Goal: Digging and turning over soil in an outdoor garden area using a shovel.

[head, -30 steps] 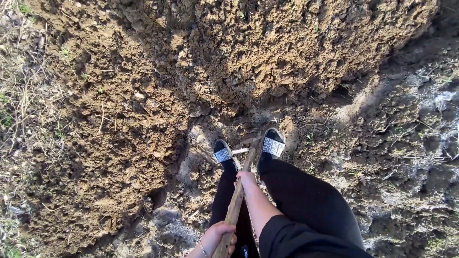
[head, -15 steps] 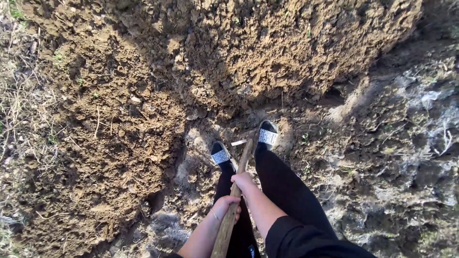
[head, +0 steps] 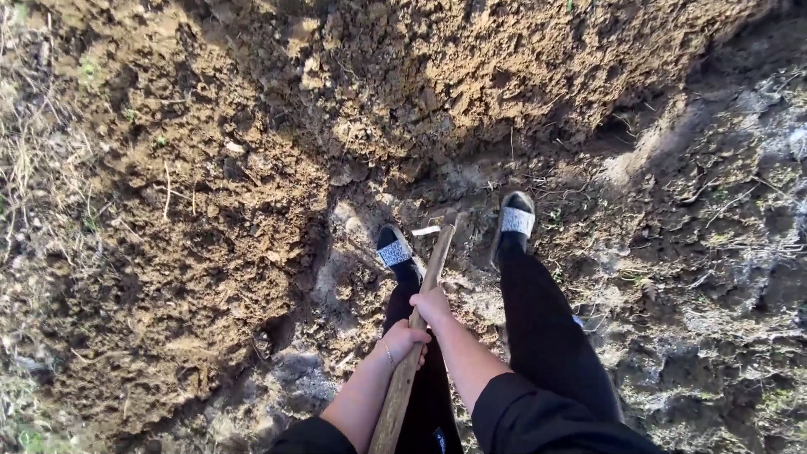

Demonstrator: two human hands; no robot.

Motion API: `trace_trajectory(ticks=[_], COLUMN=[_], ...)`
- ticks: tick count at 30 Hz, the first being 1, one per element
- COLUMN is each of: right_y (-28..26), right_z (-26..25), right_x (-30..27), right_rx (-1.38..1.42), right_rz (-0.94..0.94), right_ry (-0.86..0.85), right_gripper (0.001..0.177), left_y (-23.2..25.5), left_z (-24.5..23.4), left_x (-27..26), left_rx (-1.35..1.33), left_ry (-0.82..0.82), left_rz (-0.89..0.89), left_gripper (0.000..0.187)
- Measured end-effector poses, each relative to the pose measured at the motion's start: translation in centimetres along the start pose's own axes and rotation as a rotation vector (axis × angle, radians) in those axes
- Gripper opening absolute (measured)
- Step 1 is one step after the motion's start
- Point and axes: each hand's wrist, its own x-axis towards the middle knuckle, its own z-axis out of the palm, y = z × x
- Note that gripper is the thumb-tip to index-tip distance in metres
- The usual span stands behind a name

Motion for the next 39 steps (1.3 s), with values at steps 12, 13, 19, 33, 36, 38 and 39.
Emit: trace_trajectory(ticks=[12, 13, 19, 33, 36, 38, 39], right_y=[1.4, 1.5, -4.8, -6.9, -3.9, -1.9, -0.7], right_z=[-4.0, -4.7, -12.5, -23.0, -23.9, -23.6, -23.5], right_x=[1.3, 1.2, -2.1, 2.4, 4.3, 6.6, 7.5], right_rx=[-0.138, -0.147, -0.262, -0.526, -0.411, -0.44, -0.46], right_rz=[0.016, 0.022, 0.184, 0.094, 0.059, 0.014, -0.03], right_ry=[-0.199, -0.206, -0.353, -0.436, -0.431, -0.413, -0.394], right_gripper=[0.08, 0.08, 0.059, 0.035, 0.036, 0.034, 0.032], left_y=[0.1, 0.2, 4.2, 5.7, 5.9, 6.2, 6.1], left_z=[3.4, 4.2, 10.6, 17.6, 18.2, 18.3, 18.4], left_x=[0.0, -0.2, -3.2, -1.8, -2.0, -2.0, -2.2], left_rx=[-0.051, -0.062, -0.075, -0.153, -0.175, -0.195, -0.206], left_ry=[0.113, 0.118, 0.11, 0.228, 0.222, 0.22, 0.219], left_rz=[-0.021, -0.027, -0.11, -0.168, -0.162, -0.164, -0.168], left_gripper=[0.041, 0.041, 0.023, 0.034, 0.031, 0.031, 0.03])
